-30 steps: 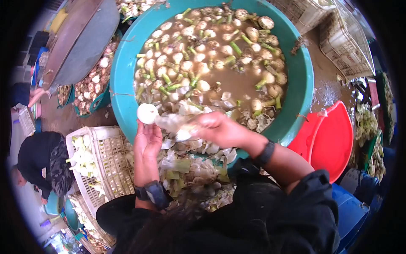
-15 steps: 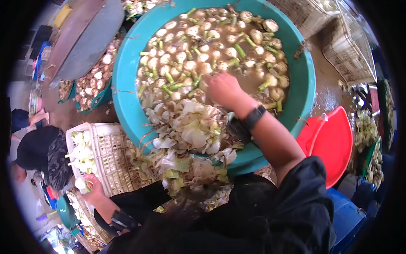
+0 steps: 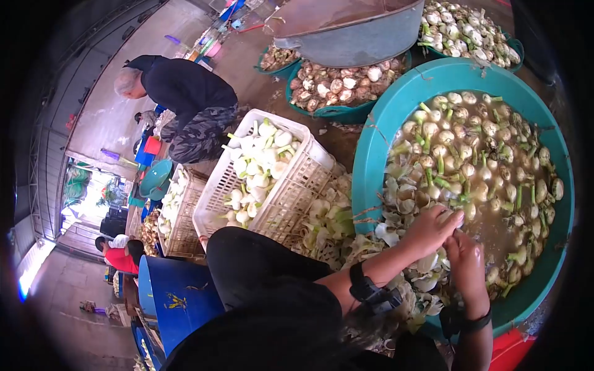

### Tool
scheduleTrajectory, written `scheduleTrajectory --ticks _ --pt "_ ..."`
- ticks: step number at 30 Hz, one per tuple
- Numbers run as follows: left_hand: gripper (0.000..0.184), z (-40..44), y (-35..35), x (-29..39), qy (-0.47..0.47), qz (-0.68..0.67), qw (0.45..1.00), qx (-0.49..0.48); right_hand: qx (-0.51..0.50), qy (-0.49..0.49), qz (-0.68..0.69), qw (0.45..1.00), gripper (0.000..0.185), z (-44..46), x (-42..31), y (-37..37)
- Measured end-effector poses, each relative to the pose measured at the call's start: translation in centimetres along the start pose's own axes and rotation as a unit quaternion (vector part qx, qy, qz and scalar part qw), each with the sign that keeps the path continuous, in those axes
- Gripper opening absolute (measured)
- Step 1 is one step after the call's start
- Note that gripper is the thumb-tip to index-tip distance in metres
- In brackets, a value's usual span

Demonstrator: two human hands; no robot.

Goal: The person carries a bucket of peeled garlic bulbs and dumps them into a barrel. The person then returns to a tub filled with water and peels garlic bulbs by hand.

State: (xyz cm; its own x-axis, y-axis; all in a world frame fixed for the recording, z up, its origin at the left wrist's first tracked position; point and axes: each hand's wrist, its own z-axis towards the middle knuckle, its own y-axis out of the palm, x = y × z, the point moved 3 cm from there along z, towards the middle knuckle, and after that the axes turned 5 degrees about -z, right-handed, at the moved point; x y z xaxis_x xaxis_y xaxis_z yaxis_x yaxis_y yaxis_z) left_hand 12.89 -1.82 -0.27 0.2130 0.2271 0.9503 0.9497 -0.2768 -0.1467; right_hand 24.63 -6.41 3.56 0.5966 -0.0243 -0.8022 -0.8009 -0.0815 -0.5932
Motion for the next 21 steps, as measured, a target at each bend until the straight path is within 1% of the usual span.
scheduleTrajectory --ticks 1,2,3,4,5,6,7,8,9,10,11,12,13,14,15,16,17,18,19,20,21 --pt "0.049 0.0 -0.5 -0.1 0.022 0.031 0.999 0.023 -0.008 -0.03 -0.073 0.997 0.022 -0.2 -0.2 0.3" --pt "0.049 -0.2 -0.8 -0.5 0.024 0.032 0.999 0.028 -0.016 -0.062 -0.145 0.987 0.022 -0.4 -0.5 0.8" --pt "0.046 -0.6 -1.2 -1.0 0.02 0.034 0.998 0.042 -0.019 -0.068 -0.143 0.987 0.022 -0.5 -0.5 1.5" --pt "0.044 -0.8 -1.5 -1.5 0.015 0.035 0.998 0.057 0.005 -0.074 -0.183 0.98 0.024 -0.5 -0.4 2.2" --pt "0.041 -0.9 -1.8 -1.7 -0.022 0.033 0.998 0.052 0.031 -0.079 -0.224 0.971 0.026 -0.4 -0.2 2.8" --pt "0.041 -0.8 -2.2 -1.5 -0.02 0.031 0.998 0.059 0.029 -0.086 -0.225 0.97 0.026 0.1 0.6 3.4" --pt "0.039 -0.6 -2.4 -1.5 -0.049 -0.005 0.998 0.042 -0.002 0.008 -0.039 0.999 0.026 0.8 2.5 3.8" --pt "0.038 -0.6 -2.4 -1.6 -0.079 -0.042 0.996 0.022 -0.034 0.105 0.148 0.983 0.026 1.1 3.0 4.0" --pt "0.038 -0.5 -2.4 -1.8 -0.079 -0.045 0.996 0.023 -0.053 0.233 0.313 0.919 0.026 1.2 3.0 4.0" --pt "0.038 -0.3 -2.3 -1.9 -0.041 -0.117 0.992 -0.004 -0.053 0.234 0.311 0.92 0.026 0.9 2.3 3.8" --pt "0.039 -0.2 -2.1 -1.4 -0.002 -0.186 0.982 -0.035 -0.029 0.252 0.39 0.885 0.026 0.6 1.8 3.7" --pt "0.039 0.0 -2.2 -1.2 -0.002 -0.186 0.982 -0.04 -0.002 0.268 0.467 0.843 0.027 0.5 1.8 3.6" --pt "0.04 0.2 -2.5 -1.0 0.019 -0.156 0.985 -0.067 -0.025 0.199 0.425 0.883 0.027 0.1 2.6 3.4" --pt "0.042 0.1 -3.0 -0.4 0.037 -0.128 0.987 -0.094 -0.022 0.203 0.425 0.882 0.027 0.1 3.7 3.8" --pt "0.045 -0.5 -3.3 0.7 -0.001 -0.066 0.995 -0.074 0.015 0.088 0.291 0.953 0.026 0.3 4.3 3.9" --pt "0.045 -1.2 -3.8 2.1 -0.003 -0.069 0.994 -0.079 0.05 -0.032 0.143 0.988 0.025 0.3 4.4 4.0" --pt "0.045 -2.1 -4.1 3.7 -0.005 0.048 0.989 -0.138 0.074 -0.108 0.076 0.988 0.018 0.6 4.3 4.0" --pt "0.046 -2.5 -4.0 4.3 -0.005 0.165 0.967 -0.196 0.076 -0.106 0.071 0.989 0.018 0.9 4.1 3.5" --pt "0.048 -2.7 -3.6 3.7 0.074 0.171 0.966 -0.181 0.014 0.084 0.21 0.974 0.016 1.2 4.5 3.4" --pt "0.048 -2.9 -3.5 2.6 0.075 0.168 0.965 -0.187 -0.046 0.271 0.337 0.9 0.015 0.9 4.5 3.5" --pt "0.048 -3.0 -3.4 2.0 0.198 0.218 0.942 -0.162 -0.044 0.314 0.442 0.839 0.014 0.9 3.4 3.1"
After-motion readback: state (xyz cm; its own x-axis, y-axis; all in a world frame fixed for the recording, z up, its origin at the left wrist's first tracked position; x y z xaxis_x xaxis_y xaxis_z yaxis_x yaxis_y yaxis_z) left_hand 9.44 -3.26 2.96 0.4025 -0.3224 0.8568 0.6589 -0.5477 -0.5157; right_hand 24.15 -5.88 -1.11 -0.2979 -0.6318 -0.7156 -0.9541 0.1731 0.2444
